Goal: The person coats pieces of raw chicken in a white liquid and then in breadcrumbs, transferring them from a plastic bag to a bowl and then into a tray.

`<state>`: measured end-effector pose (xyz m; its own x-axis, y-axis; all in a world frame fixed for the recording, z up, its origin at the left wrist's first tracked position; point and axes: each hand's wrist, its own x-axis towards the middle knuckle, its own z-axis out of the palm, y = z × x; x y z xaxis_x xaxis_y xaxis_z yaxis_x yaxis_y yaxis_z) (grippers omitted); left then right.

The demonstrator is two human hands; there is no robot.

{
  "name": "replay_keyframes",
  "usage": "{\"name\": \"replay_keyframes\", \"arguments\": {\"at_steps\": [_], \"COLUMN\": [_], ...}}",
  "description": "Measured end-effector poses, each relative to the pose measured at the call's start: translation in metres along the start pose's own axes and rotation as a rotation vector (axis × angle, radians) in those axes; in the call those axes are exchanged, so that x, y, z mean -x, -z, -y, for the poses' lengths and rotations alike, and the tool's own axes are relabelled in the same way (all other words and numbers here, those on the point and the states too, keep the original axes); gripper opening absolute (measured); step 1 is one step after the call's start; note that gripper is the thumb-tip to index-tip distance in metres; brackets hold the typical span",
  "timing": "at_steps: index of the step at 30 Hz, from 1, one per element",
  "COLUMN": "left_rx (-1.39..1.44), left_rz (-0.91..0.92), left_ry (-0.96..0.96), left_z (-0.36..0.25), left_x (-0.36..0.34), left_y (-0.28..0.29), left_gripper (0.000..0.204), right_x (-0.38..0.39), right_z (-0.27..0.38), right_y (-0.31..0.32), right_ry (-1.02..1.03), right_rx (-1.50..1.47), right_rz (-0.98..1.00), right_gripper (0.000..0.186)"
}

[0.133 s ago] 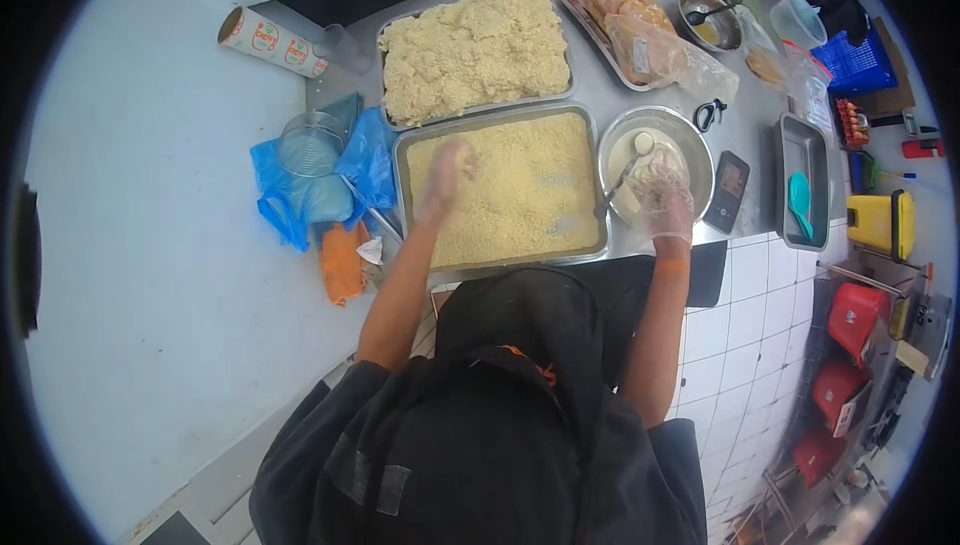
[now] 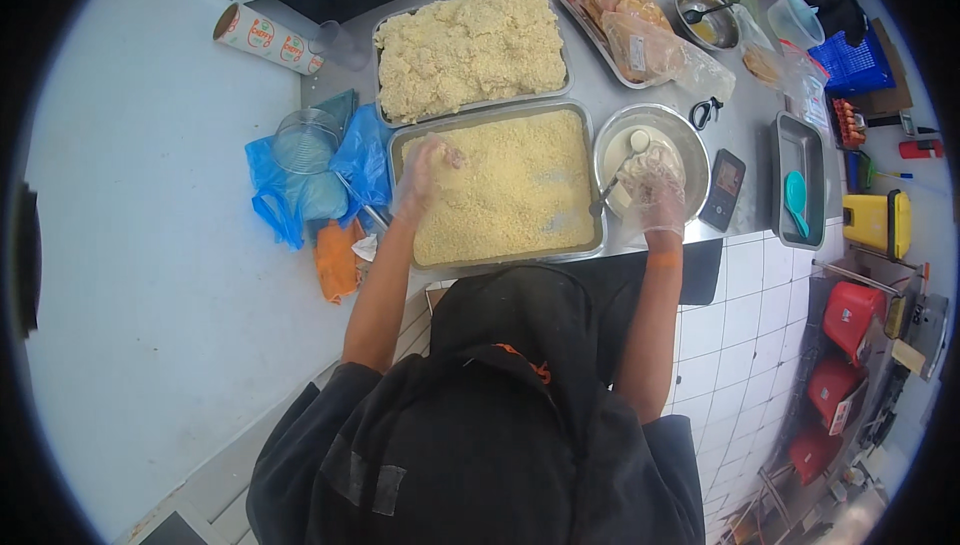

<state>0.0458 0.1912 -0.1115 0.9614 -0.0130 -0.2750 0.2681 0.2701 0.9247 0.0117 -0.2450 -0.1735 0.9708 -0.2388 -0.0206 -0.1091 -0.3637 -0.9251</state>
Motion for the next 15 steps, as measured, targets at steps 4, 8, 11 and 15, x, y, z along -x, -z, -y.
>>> {"name": "replay_keyframes", "arguments": {"at_steps": [4,8,11,15], "left_rx": [-0.512,-1.558,-1.631,-1.452], "left_rz": [0.312,0.090,0.160,0.240], "left_ry": [-0.161,-0.658,-0.513,-0.693], "left_z": [0.003,0.022,0.022,0.041], "left_x": [-0.007,-0.002,-0.014,-0.026], "left_y": [0.022,-0.006,-0.016,-0.030], "left_gripper": [0.040,0.038,0.049,0.061], "right_x": [-0.005,-0.007,-0.005,-0.011], "right_z": [0.012,0.016,0.031,0.027], "right_y": [-0.006,0.001,0.009,-0.010], "right_ry": [0.001,0.155,0.133,0.199], "right_rx": [-0.013,0.255,0.321,0.519], "right_rz": [0.014,0.047,0.024,0.058], "right_gripper": [0.034,0.034,0.028,0.031]}}
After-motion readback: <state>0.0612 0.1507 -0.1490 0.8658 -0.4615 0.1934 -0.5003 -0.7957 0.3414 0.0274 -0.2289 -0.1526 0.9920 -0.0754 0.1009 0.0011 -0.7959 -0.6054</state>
